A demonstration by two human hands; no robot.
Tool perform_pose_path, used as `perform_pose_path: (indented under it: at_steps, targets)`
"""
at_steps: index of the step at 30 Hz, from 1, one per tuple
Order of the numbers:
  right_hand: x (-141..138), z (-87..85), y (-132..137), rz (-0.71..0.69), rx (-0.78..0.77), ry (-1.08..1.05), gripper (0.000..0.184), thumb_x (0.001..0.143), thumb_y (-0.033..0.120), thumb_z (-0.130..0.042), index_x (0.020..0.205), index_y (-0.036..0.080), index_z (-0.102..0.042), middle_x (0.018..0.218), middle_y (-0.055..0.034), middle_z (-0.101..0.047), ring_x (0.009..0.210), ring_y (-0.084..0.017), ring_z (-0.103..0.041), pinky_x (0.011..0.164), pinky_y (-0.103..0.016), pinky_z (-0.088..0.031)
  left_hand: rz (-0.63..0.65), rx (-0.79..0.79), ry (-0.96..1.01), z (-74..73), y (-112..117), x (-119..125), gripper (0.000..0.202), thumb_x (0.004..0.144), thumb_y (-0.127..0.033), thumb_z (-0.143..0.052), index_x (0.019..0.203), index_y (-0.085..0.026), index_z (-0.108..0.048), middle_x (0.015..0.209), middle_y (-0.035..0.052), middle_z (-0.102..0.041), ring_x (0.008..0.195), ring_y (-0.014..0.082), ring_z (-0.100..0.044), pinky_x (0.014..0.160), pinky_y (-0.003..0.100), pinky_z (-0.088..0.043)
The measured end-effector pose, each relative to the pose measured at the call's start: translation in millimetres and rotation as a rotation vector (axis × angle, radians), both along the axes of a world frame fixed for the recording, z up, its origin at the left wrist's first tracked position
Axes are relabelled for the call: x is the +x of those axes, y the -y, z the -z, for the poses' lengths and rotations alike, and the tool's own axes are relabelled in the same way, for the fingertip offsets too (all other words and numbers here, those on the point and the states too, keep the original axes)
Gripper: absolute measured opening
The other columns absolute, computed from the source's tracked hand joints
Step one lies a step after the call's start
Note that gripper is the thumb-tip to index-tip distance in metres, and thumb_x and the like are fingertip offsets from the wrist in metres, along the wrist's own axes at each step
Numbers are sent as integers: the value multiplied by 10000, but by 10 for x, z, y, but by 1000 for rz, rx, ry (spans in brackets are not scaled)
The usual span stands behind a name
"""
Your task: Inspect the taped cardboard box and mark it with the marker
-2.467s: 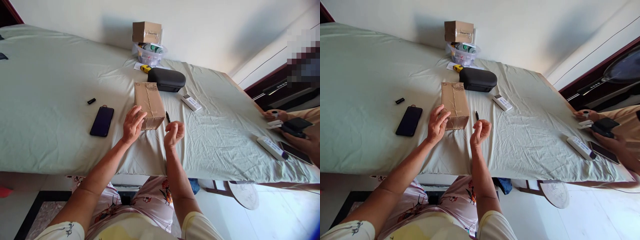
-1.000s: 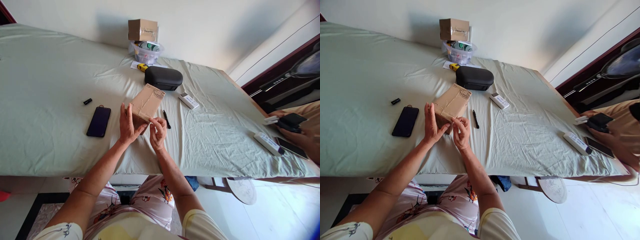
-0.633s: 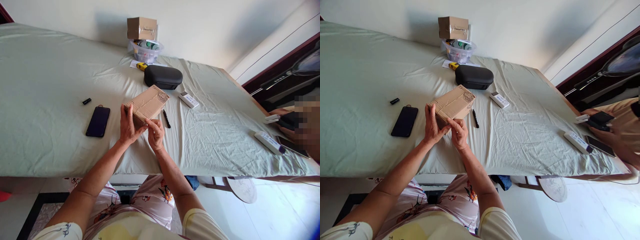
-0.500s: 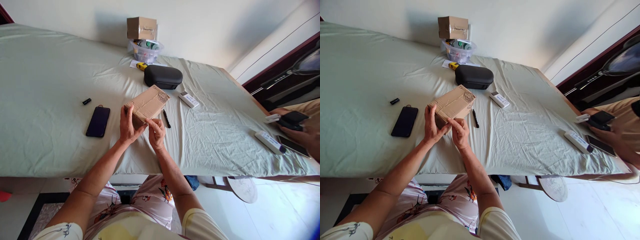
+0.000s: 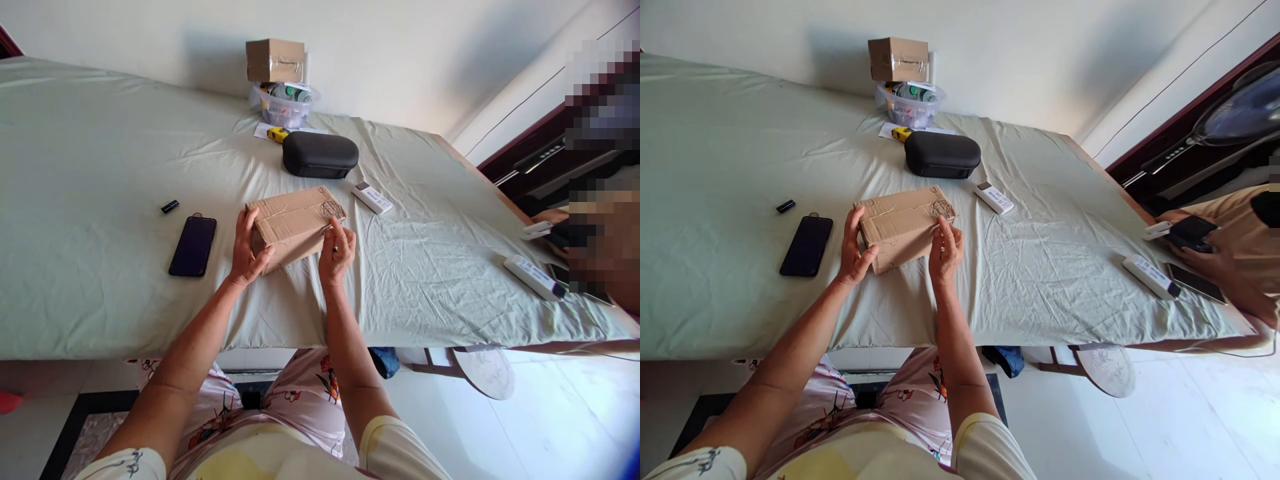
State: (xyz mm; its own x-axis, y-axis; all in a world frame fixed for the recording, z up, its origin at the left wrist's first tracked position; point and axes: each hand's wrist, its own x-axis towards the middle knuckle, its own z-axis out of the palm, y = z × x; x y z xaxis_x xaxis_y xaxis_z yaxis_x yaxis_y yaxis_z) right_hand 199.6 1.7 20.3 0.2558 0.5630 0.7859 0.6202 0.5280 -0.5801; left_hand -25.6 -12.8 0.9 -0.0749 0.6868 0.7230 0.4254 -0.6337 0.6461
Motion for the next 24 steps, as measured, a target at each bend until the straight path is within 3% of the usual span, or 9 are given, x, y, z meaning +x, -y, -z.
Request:
perform_pose_path:
  at_steps: [5,19,24]
  targets:
    - [58,-10,-21,55,-20,-90,382,1029,339,-568,1364,282,-743,992,-65,-669,892,-172,-642,710,-300,-571,54,-18,92,25,-41,-41,882,939,-805,-515,1664,-336,-330,1696,160,-409,1602,389,-401,1294,578,-373]
    - [28,-5,-17,54,-66,-78,484,1025,355,-549,1495,275,-633,895,-12,-632,765,-132,-598,711,-280,-539,37,18,154,-19,-49,-60,791,989,-767,-455,1655,-353,-351,1681,113,-462,1573,334,-456,1295,510,-399]
    - [45,13,-21,13,-145,-68,389,1026,389,-556,1348,266,-735,905,-27,-664,820,-160,-625,766,-314,-562,9,19,256,26,-112,-93,787,979,-801,-412,1638,-373,-365,1644,100,-499,1511,314,-529,1232,484,-477]
